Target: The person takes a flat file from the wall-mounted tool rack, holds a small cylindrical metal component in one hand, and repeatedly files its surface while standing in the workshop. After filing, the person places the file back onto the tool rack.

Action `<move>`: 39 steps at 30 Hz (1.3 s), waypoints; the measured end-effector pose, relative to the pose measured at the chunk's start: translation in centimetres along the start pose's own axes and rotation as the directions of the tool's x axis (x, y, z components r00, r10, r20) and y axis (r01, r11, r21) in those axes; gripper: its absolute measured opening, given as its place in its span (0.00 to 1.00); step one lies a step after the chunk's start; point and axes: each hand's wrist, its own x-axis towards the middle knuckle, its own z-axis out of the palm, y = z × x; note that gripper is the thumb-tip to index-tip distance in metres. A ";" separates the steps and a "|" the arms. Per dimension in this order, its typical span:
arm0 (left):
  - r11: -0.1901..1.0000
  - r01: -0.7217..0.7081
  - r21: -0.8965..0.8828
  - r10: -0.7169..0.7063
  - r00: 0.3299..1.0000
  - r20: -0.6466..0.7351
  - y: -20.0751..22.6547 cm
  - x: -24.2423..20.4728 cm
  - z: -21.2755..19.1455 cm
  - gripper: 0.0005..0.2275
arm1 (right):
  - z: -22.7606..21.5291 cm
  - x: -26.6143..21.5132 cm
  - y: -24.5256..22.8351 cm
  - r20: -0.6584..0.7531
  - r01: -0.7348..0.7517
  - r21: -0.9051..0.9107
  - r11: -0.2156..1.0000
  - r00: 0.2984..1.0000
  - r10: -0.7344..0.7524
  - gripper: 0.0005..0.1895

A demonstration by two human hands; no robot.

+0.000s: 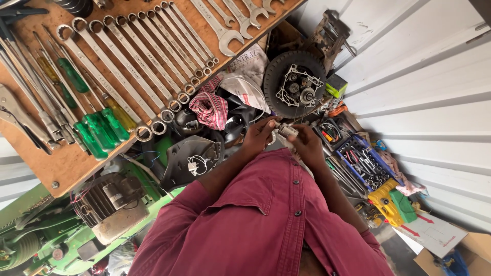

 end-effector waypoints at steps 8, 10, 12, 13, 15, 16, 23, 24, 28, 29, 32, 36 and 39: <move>1.000 0.015 -0.002 -0.015 1.000 0.010 -0.3 0.0 0.0 0.21 | -1.1 0.9 4.5 0.091 0.219 0.082 0.972 0.970 -0.226 0.24; 0.998 0.003 -0.060 -0.002 1.000 0.007 -0.4 0.0 -0.1 0.20 | -0.8 -0.1 0.7 0.061 0.442 0.052 0.896 0.894 -0.444 0.37; 1.000 0.025 -0.013 -0.025 0.999 0.019 0.2 -0.2 0.1 0.20 | -0.6 -0.5 -0.7 0.089 0.251 -0.019 0.968 0.965 -0.248 0.50; 1.000 0.028 -0.013 -0.027 0.999 0.021 0.1 -0.2 0.1 0.20 | -0.5 -0.6 -0.3 0.087 0.249 -0.019 0.968 0.965 -0.246 0.50; 0.997 -0.024 -0.080 0.026 0.999 0.029 0.0 0.0 0.2 0.19 | -0.3 -0.3 0.3 0.132 0.155 -0.040 0.987 0.980 -0.149 0.49; 0.996 -0.024 -0.081 0.026 0.999 0.026 0.2 -0.1 0.3 0.19 | -0.3 -0.3 0.4 0.135 0.155 -0.040 0.987 0.980 -0.148 0.49; 1.000 -0.008 0.027 0.008 1.000 0.013 0.9 -0.5 0.4 0.20 | -0.9 1.5 7.5 0.187 0.035 0.074 0.997 0.981 -0.048 0.26; 0.998 0.000 0.058 -0.001 1.000 0.008 1.2 -0.6 0.5 0.21 | -1.2 2.1 9.9 0.205 -0.014 0.054 0.998 0.979 0.003 0.34; 0.997 0.006 0.072 -0.007 1.000 0.003 1.3 -0.7 0.7 0.21 | -1.2 2.3 9.9 0.215 -0.055 0.190 0.980 0.977 0.013 0.37; 0.997 0.002 0.075 -0.002 1.000 0.008 1.2 -0.7 0.7 0.21 | -1.3 1.8 7.9 0.194 -0.011 0.141 0.990 0.981 -0.016 0.25; 1.000 -0.007 0.025 0.006 1.000 0.009 0.8 -0.5 0.9 0.21 | -1.1 0.5 3.4 0.121 0.169 0.113 0.979 0.976 -0.182 0.28; 0.999 -0.007 -0.051 0.007 1.000 -0.002 0.5 -0.3 1.7 0.21 | -1.5 0.5 3.4 0.102 0.208 0.179 0.962 0.968 -0.228 0.37; 0.997 -0.044 -0.060 0.045 0.999 0.014 -0.8 0.2 2.1 0.21 | -2.1 0.5 3.8 0.116 0.224 0.209 0.952 0.961 -0.252 0.34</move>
